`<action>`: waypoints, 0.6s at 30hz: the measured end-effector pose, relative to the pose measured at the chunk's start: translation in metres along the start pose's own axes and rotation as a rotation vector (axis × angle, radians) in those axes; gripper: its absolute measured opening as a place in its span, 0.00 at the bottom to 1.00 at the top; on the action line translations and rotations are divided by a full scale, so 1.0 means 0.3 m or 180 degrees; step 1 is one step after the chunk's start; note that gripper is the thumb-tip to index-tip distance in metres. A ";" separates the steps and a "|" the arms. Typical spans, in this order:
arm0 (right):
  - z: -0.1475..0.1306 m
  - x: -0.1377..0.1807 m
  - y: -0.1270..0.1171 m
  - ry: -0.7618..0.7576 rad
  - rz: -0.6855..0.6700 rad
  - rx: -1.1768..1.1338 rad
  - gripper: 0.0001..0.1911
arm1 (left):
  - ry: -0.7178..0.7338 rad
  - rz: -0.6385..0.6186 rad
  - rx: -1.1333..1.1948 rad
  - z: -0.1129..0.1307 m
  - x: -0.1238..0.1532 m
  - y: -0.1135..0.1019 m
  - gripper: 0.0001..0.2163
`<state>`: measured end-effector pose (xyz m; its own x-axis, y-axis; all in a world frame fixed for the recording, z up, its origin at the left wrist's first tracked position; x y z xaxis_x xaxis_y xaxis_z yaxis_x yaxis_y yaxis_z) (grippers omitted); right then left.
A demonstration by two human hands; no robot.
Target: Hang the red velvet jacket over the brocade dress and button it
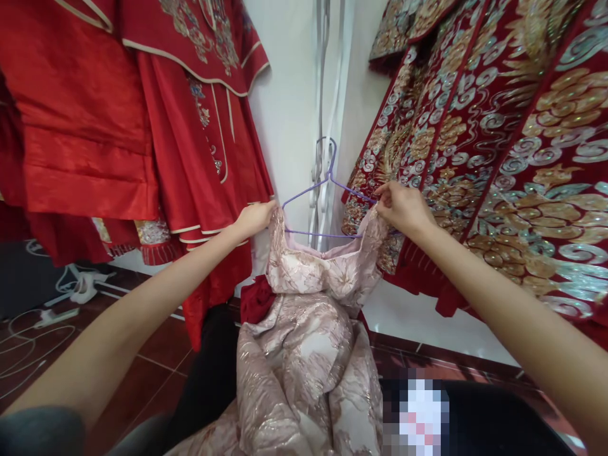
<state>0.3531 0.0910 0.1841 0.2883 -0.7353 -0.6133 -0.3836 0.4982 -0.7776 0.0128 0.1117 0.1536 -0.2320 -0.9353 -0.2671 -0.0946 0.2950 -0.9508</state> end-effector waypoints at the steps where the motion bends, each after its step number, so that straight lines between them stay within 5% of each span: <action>1: 0.005 0.012 0.000 0.0040 0.0111 -0.0186 0.12 | -0.0009 0.0007 0.0045 -0.001 0.002 0.000 0.13; 8: 0.019 0.091 0.024 -0.0135 0.0166 -0.0879 0.20 | 0.0023 0.0246 0.0488 -0.050 0.022 -0.022 0.17; 18: -0.065 0.169 -0.030 -0.0514 0.0456 -0.0159 0.17 | -0.0644 0.0113 0.0632 -0.173 0.047 0.061 0.18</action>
<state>0.3539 0.0402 0.1625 0.3630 -0.5735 -0.7344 -0.4725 0.5660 -0.6756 -0.0425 0.1141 0.1407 -0.0319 -0.9509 -0.3079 0.1063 0.3030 -0.9470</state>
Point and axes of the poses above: each hand's wrist, its own x-axis away from the middle knuckle, its own y-axis out of the palm, z = x × y, the point moved 5 cm from there along -x, towards the middle knuckle, and after that the axes turned 14 degrees about -z, right-handed, at the moved point
